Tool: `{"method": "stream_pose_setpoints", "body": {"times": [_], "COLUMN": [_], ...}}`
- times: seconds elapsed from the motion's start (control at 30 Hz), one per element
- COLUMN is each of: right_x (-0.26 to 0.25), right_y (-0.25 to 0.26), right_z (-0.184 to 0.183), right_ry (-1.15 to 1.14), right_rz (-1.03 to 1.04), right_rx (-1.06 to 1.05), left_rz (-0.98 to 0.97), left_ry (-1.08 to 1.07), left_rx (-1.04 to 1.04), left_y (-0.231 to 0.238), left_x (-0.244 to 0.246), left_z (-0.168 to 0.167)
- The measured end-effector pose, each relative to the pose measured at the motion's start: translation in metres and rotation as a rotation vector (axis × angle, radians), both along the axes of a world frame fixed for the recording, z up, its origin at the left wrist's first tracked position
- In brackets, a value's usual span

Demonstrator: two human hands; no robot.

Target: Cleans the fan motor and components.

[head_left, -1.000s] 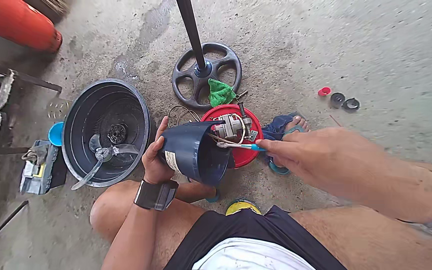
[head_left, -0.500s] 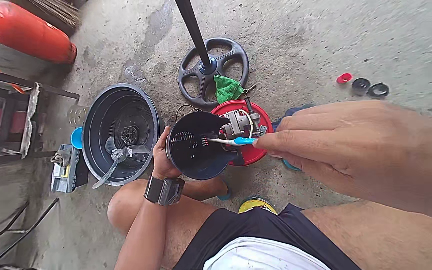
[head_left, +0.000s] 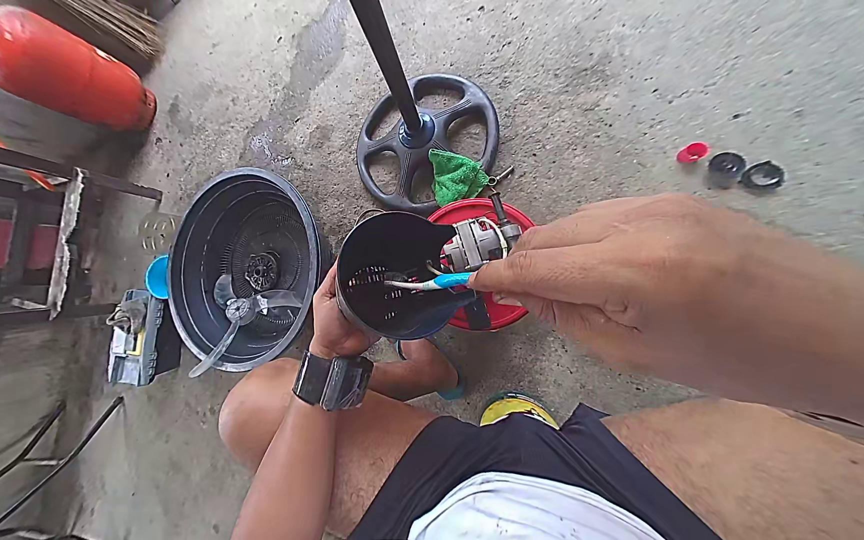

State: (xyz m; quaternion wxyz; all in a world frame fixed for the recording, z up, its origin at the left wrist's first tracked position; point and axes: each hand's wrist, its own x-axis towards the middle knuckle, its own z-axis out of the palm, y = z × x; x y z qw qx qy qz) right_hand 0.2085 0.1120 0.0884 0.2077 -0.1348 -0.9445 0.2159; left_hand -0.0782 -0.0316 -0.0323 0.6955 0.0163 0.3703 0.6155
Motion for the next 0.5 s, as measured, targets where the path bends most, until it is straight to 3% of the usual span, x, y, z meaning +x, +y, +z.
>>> {"method": "stream_pose_setpoints", "body": {"times": [0.23,0.4,0.5], "right_x": [-0.012,-0.050,-0.054], "right_y": [0.012,0.027,0.044], "right_z": [0.004,-0.006,0.022], "right_ry": [-0.050,-0.052,-0.001], "right_rz": [0.078,0.186,0.191], "right_rx": [0.134,0.094,0.121], "left_rz": [-0.032,-0.107,-0.124], "left_ry": [0.006,-0.028,-0.068], "left_rx": [-0.007,0.051,0.040], "left_y": [0.005,0.005,0.005], "left_x": [0.002,0.001,0.000], "left_z": [0.004,-0.002,-0.004]}}
